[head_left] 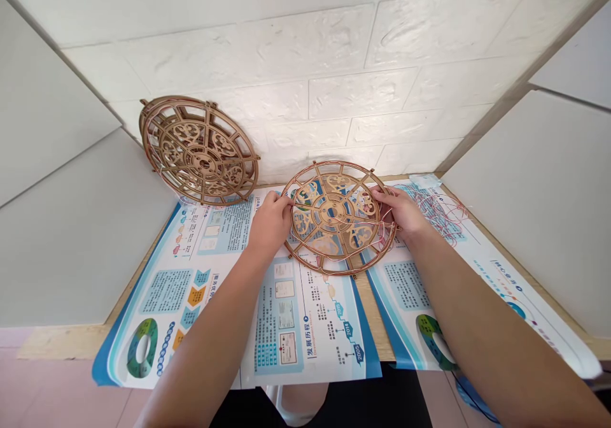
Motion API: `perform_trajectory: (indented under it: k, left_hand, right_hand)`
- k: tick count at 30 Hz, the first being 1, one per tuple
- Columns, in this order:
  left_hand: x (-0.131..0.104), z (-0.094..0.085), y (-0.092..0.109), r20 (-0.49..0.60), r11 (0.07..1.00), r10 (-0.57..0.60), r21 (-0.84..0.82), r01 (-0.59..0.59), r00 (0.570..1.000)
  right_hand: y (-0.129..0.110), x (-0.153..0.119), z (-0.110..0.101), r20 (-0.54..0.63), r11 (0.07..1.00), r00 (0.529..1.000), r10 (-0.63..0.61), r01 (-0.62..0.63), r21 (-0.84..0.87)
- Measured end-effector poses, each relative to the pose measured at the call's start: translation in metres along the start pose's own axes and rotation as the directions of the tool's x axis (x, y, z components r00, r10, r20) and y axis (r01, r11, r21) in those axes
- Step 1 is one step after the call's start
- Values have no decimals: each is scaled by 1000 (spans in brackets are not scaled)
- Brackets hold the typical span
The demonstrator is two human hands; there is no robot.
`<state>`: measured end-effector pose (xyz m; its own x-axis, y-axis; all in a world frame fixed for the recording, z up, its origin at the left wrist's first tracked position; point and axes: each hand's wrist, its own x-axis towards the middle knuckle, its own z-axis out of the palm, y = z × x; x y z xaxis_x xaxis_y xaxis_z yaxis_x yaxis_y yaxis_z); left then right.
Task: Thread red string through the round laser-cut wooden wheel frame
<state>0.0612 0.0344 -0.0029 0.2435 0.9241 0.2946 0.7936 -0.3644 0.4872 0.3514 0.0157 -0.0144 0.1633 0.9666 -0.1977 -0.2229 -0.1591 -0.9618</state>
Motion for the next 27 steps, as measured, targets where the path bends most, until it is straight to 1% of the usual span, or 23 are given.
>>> perform_trajectory:
  k: [7,11,21,27]
  left_hand:
    - [1,3,0,-52,1000,17,-21,-19,998]
    - [2,2,0,-82,999,-18,-46,14,996]
    - [3,5,0,-54,999,-50,-22,49,997]
    - [3,7,1,-50,999,-45,-15,45,998]
  right_hand:
    - [0,0,0,-5,1000,1000,-18,18,-9]
    - [1,1,0,-4,999,1000,-29,29,-18]
    - [-1,-1,3,-10,1000,1000,3,-3,21]
    - [0,-1,3,-9,1000,1000,-10,10,-10]
